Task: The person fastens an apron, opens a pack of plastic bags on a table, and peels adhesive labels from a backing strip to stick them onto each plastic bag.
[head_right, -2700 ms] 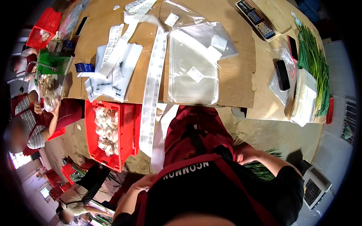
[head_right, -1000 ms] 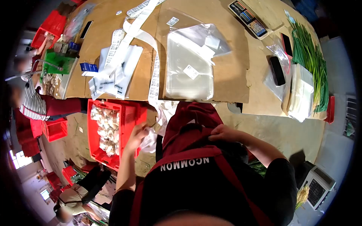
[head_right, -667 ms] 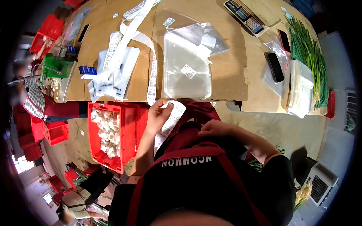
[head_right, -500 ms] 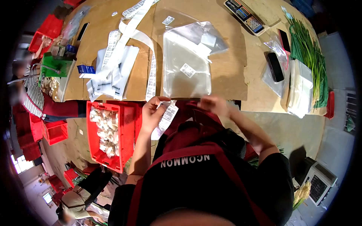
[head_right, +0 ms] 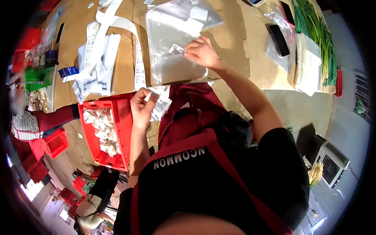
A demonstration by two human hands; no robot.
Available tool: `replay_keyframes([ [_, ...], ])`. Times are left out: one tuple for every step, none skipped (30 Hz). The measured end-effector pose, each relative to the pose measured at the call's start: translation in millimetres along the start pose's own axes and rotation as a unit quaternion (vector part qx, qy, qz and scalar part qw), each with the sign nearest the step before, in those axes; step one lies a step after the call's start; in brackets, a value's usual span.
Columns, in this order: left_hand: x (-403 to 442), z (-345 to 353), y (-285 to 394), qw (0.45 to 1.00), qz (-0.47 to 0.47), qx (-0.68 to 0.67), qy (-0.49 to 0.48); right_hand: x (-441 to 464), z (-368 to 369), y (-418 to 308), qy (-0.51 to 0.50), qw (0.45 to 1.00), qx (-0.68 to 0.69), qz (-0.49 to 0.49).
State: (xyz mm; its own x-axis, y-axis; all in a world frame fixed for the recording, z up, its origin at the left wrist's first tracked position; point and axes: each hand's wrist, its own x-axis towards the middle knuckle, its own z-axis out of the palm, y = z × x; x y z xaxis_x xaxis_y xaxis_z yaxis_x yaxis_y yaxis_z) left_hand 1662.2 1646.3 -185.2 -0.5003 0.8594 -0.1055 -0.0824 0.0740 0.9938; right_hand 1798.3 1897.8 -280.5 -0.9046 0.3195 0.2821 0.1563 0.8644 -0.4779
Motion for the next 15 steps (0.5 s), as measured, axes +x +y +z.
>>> replay_keyframes([
  [-2, -1, -1, 1.0, -0.025, -0.017, 0.001, 0, 2, 0, 0.006, 1.0, 0.021, 0.02],
  [0, -1, 6, 0.998, -0.045, -0.033, 0.002, 2, 4, 2, 0.014, 0.998, 0.041, 0.037],
  [2, -3, 6, 0.998, -0.054, -0.026, -0.002, 6, 6, 6, 0.022, 0.998, 0.035, 0.041],
  [5, -4, 5, 0.999, -0.049, -0.012, 0.01, 12, 3, 14, 0.015, 0.965, 0.193, 0.18],
  [7, -8, 0, 0.998, -0.067, 0.002, 0.012, 20, -6, 25, 0.008, 0.887, 0.342, 0.31],
  [10, -13, -6, 0.996, -0.085, 0.017, 0.014, 26, -11, 45, 0.132, 0.936, 0.173, 0.278],
  [13, -12, -5, 0.996, -0.086, 0.018, 0.016, 37, -38, 51, 0.224, 0.88, 0.246, 0.339],
  [18, -10, -3, 0.994, -0.096, 0.033, 0.04, 49, -66, 57, 0.33, 0.807, 0.314, 0.376],
  [22, -9, -2, 0.991, -0.105, 0.047, 0.062, 49, -69, 70, 0.385, 0.799, 0.327, 0.327],
  [24, -13, -5, 0.982, -0.177, 0.055, 0.033, 49, -72, 83, 0.435, 0.789, 0.338, 0.272],
  [25, -8, -9, 0.988, -0.152, -0.004, 0.017, 51, -74, 45, 0.402, 0.864, 0.208, 0.22],
  [27, 2, -12, 0.991, -0.123, -0.061, 0.0, 49, -75, 5, 0.3, 0.914, 0.194, 0.191],
  [32, 9, -17, 0.998, -0.052, -0.008, -0.036, 48, -76, -36, 0.197, 0.952, 0.179, 0.151],
  [36, 15, -22, 0.996, 0.019, 0.046, -0.071, 44, -77, -68, 0.022, 0.952, 0.276, 0.132],
  [39, 19, -27, 0.994, 0.025, 0.038, -0.103, 35, -54, -73, -0.076, 0.931, 0.349, 0.079],
])
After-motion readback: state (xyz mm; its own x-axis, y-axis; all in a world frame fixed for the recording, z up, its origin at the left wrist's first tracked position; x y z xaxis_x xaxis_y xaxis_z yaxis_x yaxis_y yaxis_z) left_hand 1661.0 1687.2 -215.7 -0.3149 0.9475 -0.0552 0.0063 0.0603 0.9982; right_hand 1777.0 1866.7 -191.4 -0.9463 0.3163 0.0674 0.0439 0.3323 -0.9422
